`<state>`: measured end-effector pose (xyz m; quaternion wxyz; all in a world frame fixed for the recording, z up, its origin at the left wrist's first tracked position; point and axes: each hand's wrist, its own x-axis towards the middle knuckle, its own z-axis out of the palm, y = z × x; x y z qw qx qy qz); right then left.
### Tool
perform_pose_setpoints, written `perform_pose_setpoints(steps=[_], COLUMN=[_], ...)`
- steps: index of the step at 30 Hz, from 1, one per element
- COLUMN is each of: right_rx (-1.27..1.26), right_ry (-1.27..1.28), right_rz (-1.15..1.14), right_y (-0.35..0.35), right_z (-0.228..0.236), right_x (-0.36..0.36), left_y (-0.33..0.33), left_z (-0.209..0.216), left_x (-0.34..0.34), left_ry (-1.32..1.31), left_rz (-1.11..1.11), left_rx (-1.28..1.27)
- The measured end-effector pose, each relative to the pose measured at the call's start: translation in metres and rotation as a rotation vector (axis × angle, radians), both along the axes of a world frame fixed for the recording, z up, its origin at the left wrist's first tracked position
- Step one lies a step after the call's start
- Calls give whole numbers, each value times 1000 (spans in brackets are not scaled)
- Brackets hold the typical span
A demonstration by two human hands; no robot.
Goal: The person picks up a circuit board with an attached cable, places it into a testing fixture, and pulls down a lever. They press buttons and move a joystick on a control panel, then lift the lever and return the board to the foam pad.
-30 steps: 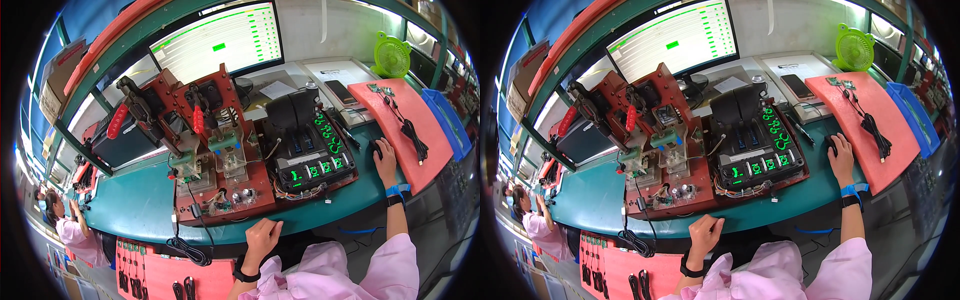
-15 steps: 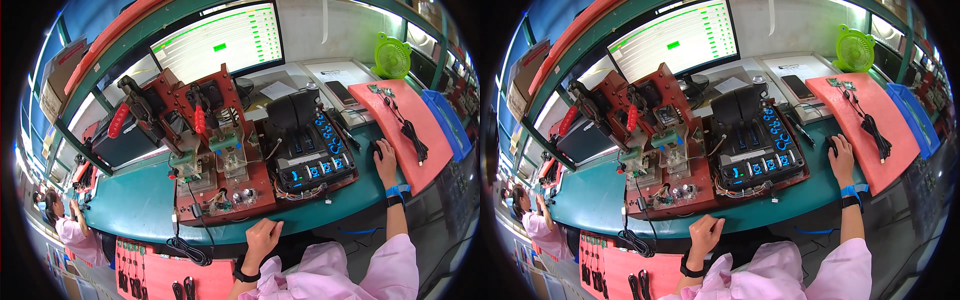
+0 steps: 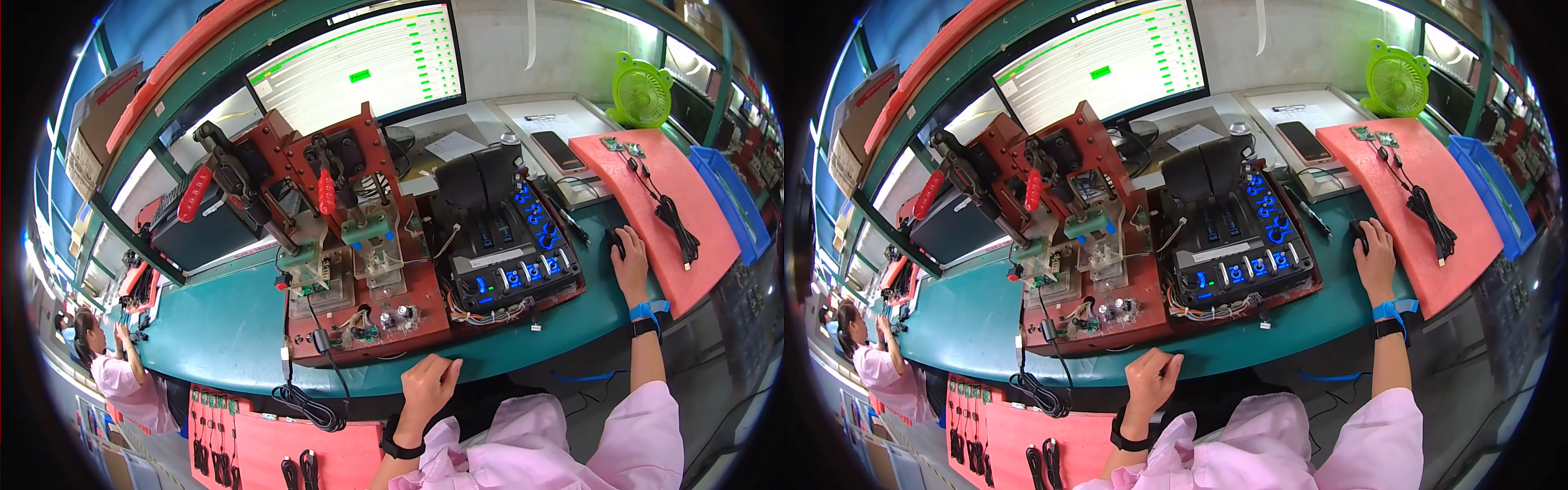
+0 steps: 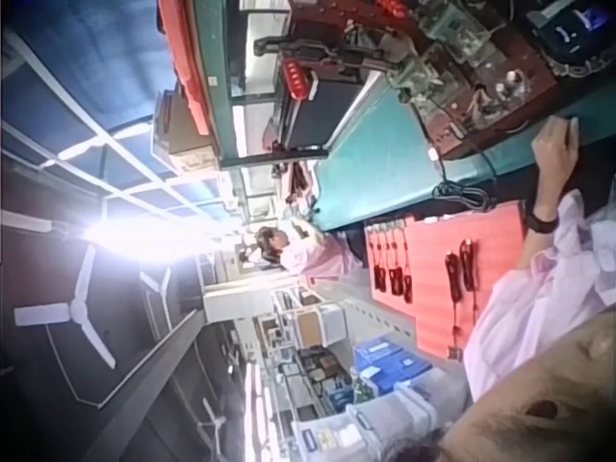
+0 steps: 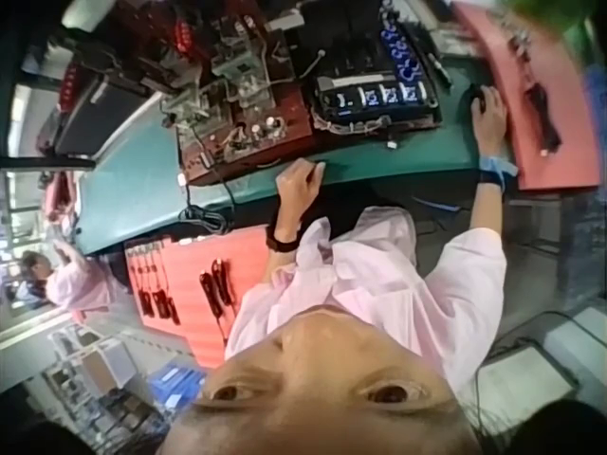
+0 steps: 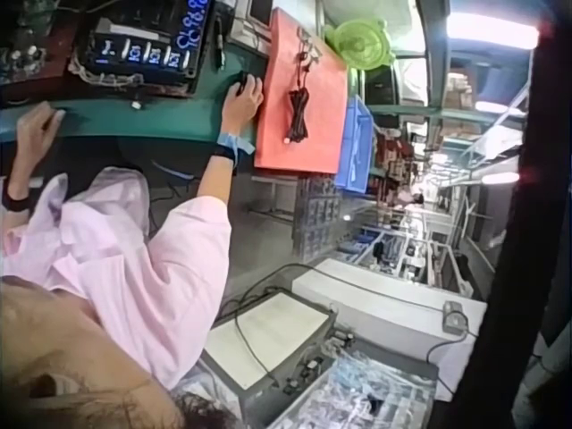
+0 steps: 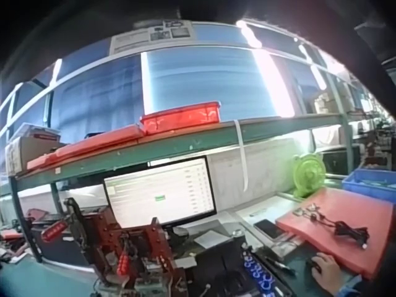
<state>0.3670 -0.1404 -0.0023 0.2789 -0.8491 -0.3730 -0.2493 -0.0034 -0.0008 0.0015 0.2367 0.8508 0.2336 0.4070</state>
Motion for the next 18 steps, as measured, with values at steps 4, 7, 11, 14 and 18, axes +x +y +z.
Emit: perform_pose_setpoints(steps=[4, 7, 11, 14, 18], right_rx=[6, -2, 150, 373, 331], right_ry=[-26, -100, -276, -115, 147], right_rz=[1, -17, -14, 254, 834], right_y=[-1, -8, -7, -4, 35], right_z=[-1, -2, 10, 8, 24], right_x=[2, 7, -11, -57, -183], left_y=[-4, -11, -9, 23, 61], left_z=[8, 31, 58, 80, 74], left_x=[-6, -23, -88, -126, -161], left_ry=[-17, -24, -119, 164, 591], left_rz=[-15, -48, 217, 830, 882], left_rx=[-128, -299, 183, 112, 49])
